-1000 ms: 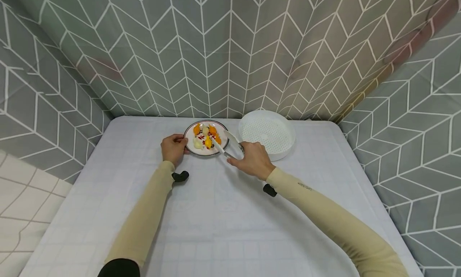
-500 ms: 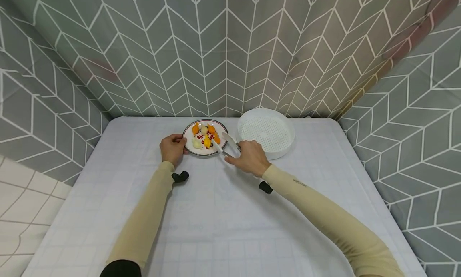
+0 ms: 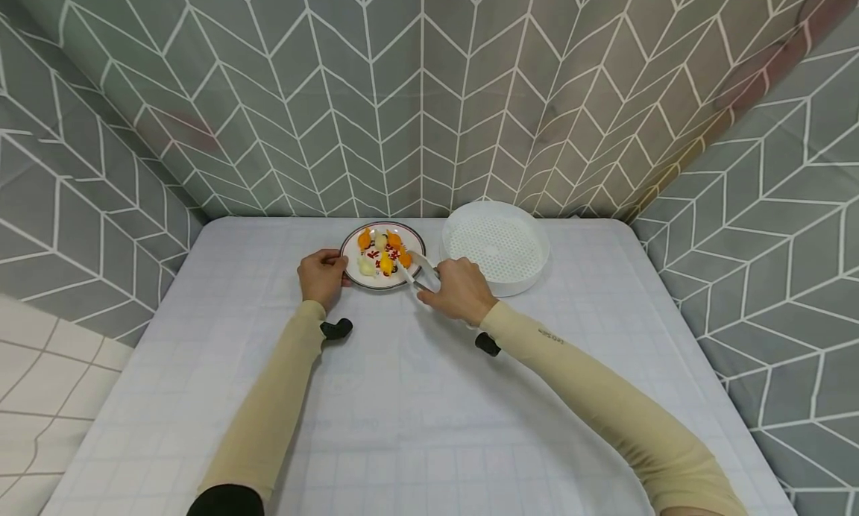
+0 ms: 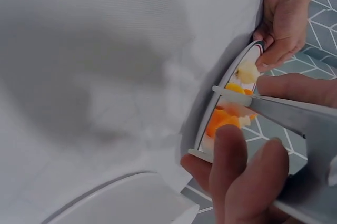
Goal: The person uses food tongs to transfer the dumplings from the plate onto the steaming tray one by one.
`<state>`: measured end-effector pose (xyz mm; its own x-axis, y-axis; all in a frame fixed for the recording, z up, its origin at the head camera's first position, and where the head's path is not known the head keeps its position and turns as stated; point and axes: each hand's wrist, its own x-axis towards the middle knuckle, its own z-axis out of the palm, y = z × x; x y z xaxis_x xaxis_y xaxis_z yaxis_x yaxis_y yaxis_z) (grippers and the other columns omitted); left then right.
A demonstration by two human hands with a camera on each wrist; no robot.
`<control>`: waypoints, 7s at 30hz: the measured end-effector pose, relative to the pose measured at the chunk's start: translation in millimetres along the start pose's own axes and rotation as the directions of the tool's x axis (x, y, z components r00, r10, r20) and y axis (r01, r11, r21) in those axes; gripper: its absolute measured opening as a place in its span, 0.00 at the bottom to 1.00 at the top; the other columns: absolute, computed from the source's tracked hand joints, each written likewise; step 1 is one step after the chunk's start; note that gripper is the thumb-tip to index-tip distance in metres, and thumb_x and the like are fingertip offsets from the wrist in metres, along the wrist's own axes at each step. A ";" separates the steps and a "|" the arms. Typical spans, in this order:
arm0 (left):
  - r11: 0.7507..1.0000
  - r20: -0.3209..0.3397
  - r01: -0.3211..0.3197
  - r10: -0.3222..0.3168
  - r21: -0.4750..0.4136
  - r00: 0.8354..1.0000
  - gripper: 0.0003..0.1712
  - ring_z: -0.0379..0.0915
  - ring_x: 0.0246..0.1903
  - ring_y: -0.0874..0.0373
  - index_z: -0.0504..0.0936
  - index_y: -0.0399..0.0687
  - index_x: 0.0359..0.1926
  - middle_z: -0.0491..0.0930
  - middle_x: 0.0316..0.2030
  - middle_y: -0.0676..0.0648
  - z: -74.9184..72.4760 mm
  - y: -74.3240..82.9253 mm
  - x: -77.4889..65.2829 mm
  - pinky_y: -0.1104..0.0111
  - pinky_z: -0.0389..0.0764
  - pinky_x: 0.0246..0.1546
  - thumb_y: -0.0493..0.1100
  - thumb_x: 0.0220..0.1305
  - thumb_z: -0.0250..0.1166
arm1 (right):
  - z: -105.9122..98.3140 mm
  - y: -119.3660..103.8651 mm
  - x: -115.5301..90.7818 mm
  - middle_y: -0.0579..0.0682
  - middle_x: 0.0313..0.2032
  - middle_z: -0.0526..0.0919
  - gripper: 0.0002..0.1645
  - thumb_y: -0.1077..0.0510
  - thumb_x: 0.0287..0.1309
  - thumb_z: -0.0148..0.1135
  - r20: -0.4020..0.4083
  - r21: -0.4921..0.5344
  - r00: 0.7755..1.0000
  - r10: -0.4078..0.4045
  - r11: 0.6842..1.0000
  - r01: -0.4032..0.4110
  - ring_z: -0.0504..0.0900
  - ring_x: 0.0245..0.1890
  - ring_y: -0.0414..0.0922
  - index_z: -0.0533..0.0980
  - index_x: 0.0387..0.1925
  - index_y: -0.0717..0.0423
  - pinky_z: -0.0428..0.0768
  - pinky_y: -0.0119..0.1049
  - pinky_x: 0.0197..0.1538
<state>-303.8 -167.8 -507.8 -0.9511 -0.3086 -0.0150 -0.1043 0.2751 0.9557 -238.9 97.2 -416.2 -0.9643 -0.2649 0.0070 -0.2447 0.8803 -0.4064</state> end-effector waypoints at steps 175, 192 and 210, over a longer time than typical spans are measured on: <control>1.000 -0.014 -0.027 0.028 0.010 1.000 0.15 0.78 0.16 0.58 0.82 0.38 0.52 0.81 0.39 0.40 2.3 -5.0 4.4 0.68 0.85 0.19 0.41 0.68 0.64 | 6.1 -13.4 -2.7 0.41 0.11 0.61 0.22 0.40 0.50 0.71 -0.126 0.198 0.992 -0.025 0.979 0.050 0.63 0.12 0.38 0.79 0.23 0.55 0.57 0.30 0.14; 0.997 -0.028 -0.072 0.072 -0.013 0.997 0.14 0.76 0.15 0.60 0.82 0.36 0.51 0.80 0.36 0.41 2.0 -4.5 1.6 0.67 0.85 0.17 0.38 0.67 0.64 | 18.8 -15.6 3.8 0.41 0.12 0.60 0.25 0.40 0.47 0.74 -0.032 0.150 0.999 0.001 0.989 0.004 0.64 0.16 0.39 0.77 0.17 0.56 0.58 0.31 0.16; 0.998 -0.024 -0.057 0.057 0.011 0.998 0.15 0.78 0.16 0.59 0.82 0.37 0.52 0.81 0.38 0.40 2.8 -5.6 4.6 0.68 0.85 0.18 0.40 0.68 0.64 | 15.8 -15.2 8.5 0.42 0.11 0.65 0.23 0.43 0.49 0.74 0.011 0.138 1.000 -0.003 0.990 0.001 0.66 0.14 0.39 0.78 0.18 0.57 0.60 0.29 0.14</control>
<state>-308.3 -168.2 -514.0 -0.9482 -0.3143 0.0465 -0.0534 0.3018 0.9519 -241.9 75.4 -424.4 -0.9624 -0.2717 -0.0017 -0.2298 0.8172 -0.5286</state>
